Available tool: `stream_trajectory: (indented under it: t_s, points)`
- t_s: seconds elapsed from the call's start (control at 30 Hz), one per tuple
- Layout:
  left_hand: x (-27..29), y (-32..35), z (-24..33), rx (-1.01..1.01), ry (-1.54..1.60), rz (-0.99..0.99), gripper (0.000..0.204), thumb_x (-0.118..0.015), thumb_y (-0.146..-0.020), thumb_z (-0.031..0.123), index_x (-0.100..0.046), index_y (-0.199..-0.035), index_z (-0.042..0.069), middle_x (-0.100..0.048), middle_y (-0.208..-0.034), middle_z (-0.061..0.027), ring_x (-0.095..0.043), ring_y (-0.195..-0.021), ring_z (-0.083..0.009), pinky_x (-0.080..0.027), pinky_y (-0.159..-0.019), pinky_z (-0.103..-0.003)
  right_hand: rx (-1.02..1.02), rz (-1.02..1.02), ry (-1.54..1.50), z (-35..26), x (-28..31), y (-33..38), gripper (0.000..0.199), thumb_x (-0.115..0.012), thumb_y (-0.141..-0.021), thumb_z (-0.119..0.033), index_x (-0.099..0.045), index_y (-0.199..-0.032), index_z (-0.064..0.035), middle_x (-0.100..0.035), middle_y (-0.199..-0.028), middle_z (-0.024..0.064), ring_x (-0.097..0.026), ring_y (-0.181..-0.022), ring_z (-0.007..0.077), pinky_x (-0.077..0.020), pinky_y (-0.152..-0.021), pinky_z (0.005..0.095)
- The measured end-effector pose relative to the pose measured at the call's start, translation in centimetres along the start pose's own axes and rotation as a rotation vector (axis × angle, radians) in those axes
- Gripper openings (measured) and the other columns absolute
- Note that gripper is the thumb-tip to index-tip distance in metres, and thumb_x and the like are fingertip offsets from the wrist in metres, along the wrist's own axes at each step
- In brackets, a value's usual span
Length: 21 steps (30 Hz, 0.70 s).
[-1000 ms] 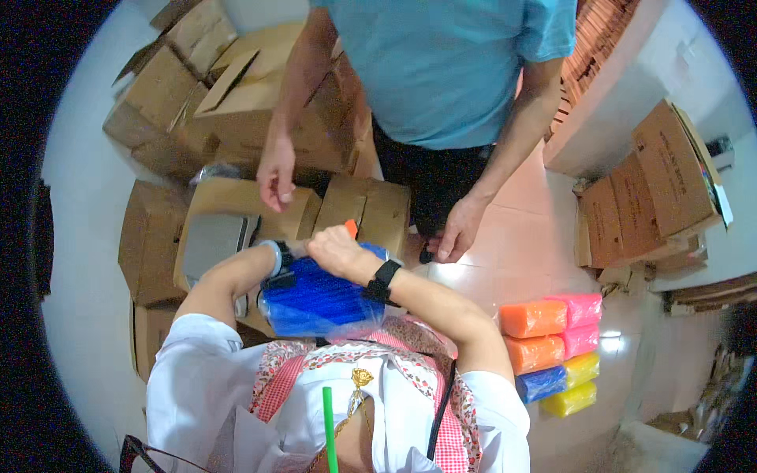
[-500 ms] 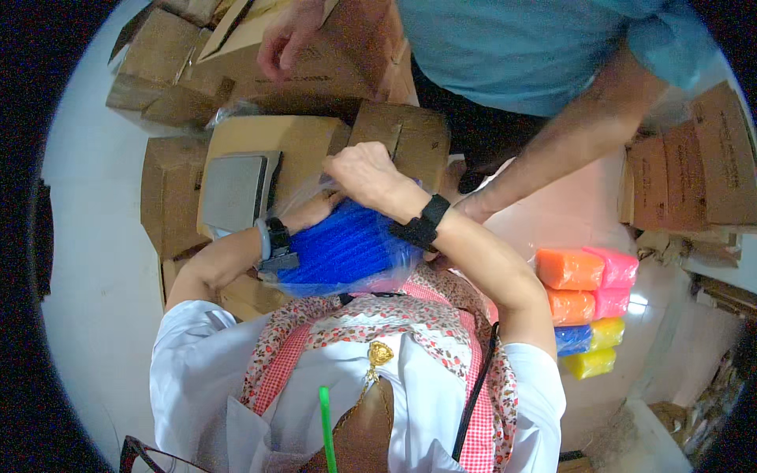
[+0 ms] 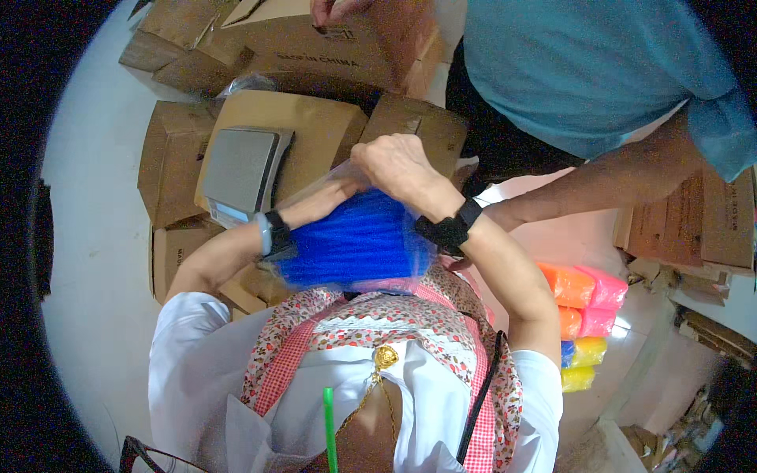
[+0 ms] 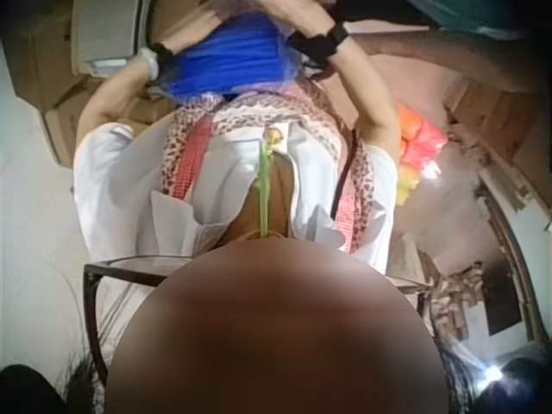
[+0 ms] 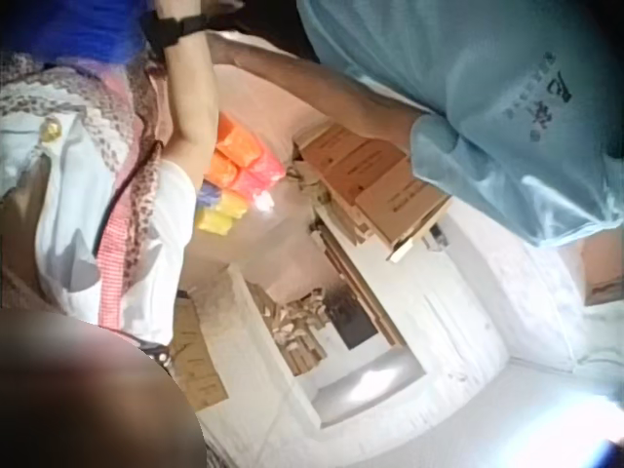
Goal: The recorder weighs bundles of blue plastic straws, places them in plastic bags, seals the bags with a partner on the floor, and packs them into a cardboard box.
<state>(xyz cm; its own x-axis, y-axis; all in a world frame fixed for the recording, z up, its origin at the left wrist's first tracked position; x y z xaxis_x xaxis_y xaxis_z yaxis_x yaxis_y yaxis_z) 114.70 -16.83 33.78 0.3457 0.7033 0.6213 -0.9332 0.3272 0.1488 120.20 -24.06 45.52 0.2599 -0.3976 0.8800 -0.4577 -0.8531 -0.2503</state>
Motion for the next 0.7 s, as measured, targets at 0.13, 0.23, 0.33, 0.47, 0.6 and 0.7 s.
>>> stream_trajectory:
  t_s: [0.13, 0.23, 0.33, 0.47, 0.6, 0.7]
  points:
    - [0.1, -1.4, 4.4, 0.436, 0.808, -0.118, 0.053, -0.049, -0.089, 0.037, -0.044, -0.127, 0.000, -0.045, -0.128, -0.0190, -0.040, -0.122, -0.0293, -0.030, -0.102, -0.034, -0.016, -0.004, 0.053, 2.7, 0.4, 0.7, 0.011, -0.060, -0.076, -0.019, -0.065, -0.084, -0.0139, -0.061, -0.066, 0.0116, -0.061, -0.062, 0.0307, -0.0485, -0.056, 0.0380]
    - [-0.5, 0.8, 4.0, 0.105, 0.321, -0.220, 0.066, -0.057, -0.083, 0.040, -0.037, -0.132, 0.001, -0.042, -0.130, -0.0195, -0.039, -0.123, -0.0295, -0.029, -0.103, -0.034, -0.049, 0.020, 0.117, 3.4, 2.3, 0.6, 0.010, -0.059, -0.078, -0.020, -0.065, -0.082, -0.0128, -0.061, -0.066, 0.0127, -0.061, -0.063, 0.0310, -0.0484, -0.056, 0.0380]
    - [-1.3, 0.5, 5.2, -0.104, -0.020, -0.194, 0.077, -0.063, -0.079, 0.041, -0.030, -0.135, 0.000, -0.040, -0.132, -0.0199, -0.038, -0.124, -0.0305, -0.029, -0.104, -0.035, -0.017, -0.039, 0.119, 1.5, 1.4, 0.6, 0.012, -0.059, -0.079, -0.022, -0.065, -0.083, -0.0125, -0.061, -0.068, 0.0131, -0.061, -0.064, 0.0308, -0.0481, -0.056, 0.0385]
    - [-1.0, 0.1, 4.6, -0.154, -0.143, -0.017, 0.084, -0.067, -0.076, 0.040, -0.026, -0.136, 0.000, -0.039, -0.132, -0.0207, -0.038, -0.124, -0.0333, -0.028, -0.104, -0.037, 0.026, 0.070, -0.040, 1.7, 2.0, 0.9, 0.015, -0.059, -0.080, -0.024, -0.065, -0.088, -0.0120, -0.061, -0.069, 0.0137, -0.061, -0.065, 0.0311, -0.0476, -0.056, 0.0391]
    - [0.2, 2.4, 4.9, -0.118, -0.117, 0.082, 0.075, -0.067, -0.076, 0.038, -0.034, -0.132, 0.000, -0.039, -0.132, -0.0218, -0.037, -0.123, -0.0362, -0.030, -0.103, -0.038, -0.126, 0.047, -0.049, 1.9, 5.2, 2.8, 0.022, -0.059, -0.080, -0.025, -0.064, -0.095, -0.0104, -0.061, -0.069, 0.0141, -0.061, -0.068, 0.0321, -0.0471, -0.058, 0.0397]
    - [3.1, 7.5, 9.7, -0.150, -0.355, 0.172, 0.067, -0.065, -0.078, 0.036, -0.039, -0.129, 0.001, -0.039, -0.131, -0.0224, -0.037, -0.122, -0.0381, -0.032, -0.101, -0.039, -0.345, -0.311, 0.143, 4.3, 3.3, 6.6, 0.027, -0.059, -0.081, -0.025, -0.061, -0.101, -0.0079, -0.061, -0.071, 0.0159, -0.061, -0.069, 0.0332, -0.0467, -0.060, 0.0397]
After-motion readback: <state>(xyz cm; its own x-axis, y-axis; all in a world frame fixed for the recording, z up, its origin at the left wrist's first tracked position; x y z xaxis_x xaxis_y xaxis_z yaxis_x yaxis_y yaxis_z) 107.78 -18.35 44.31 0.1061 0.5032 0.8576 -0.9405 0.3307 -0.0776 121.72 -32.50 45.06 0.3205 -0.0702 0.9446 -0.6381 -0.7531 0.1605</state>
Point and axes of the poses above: each hand's wrist, its own y-axis away from the middle knuckle, its own x-axis out of the back of the hand, z = x × y, the point moved 10 cm from there along -y, towards the middle knuckle
